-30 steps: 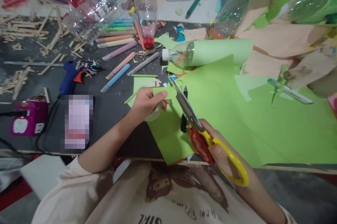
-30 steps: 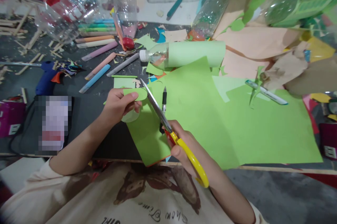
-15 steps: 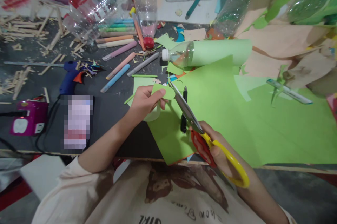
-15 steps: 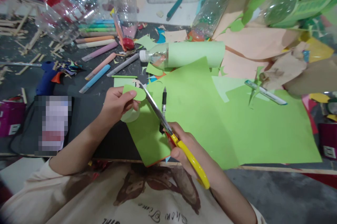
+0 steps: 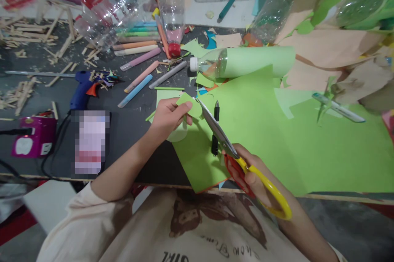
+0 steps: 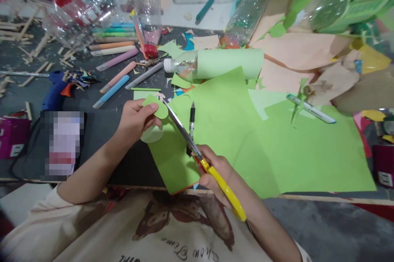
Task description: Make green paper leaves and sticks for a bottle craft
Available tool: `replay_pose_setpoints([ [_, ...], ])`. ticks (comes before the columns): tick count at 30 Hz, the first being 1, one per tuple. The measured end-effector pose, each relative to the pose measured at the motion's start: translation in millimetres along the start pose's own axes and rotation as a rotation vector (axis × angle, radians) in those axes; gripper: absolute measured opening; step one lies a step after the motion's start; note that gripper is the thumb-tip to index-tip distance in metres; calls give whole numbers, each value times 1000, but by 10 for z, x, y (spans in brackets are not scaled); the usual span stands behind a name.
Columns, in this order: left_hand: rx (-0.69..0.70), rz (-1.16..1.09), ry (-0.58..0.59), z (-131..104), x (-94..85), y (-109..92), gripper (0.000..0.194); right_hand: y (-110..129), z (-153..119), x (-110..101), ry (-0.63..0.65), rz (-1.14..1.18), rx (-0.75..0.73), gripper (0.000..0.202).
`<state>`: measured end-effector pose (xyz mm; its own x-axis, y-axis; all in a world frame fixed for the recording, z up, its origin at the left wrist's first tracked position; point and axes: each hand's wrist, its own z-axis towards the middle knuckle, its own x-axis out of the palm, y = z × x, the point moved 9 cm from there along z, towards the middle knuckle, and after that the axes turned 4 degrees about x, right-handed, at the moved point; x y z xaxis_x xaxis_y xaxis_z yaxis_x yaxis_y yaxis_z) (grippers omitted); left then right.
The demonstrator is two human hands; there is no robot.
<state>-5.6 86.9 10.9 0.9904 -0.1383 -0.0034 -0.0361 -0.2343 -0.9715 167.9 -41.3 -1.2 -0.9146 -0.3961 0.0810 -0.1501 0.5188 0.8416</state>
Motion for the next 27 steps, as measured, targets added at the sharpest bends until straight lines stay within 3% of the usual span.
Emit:
replay_pose_setpoints([
  [5, -15, -7, 14, 11, -1, 34, 36, -3, 4, -7, -5, 6, 16, 81],
  [9, -16, -15, -16, 18, -40, 55, 35, 138, -32, -131, -52, -188, -79, 69],
  [13, 36, -17, -50, 40, -77, 34, 30, 252, -129, -545, -288, -502, -38, 46],
  [18, 76, -63, -79, 65, -102, 18, 14, 363, -192, -1204, -561, -808, 2, 43],
  [23, 109, -104, -48, 92, -74, 16, 19, 338, -133, -1640, -598, -868, 137, 32],
  [27, 97, -119, -29, 103, -57, 47, 22, 442, -140, -1758, -552, -1037, 128, 38],
])
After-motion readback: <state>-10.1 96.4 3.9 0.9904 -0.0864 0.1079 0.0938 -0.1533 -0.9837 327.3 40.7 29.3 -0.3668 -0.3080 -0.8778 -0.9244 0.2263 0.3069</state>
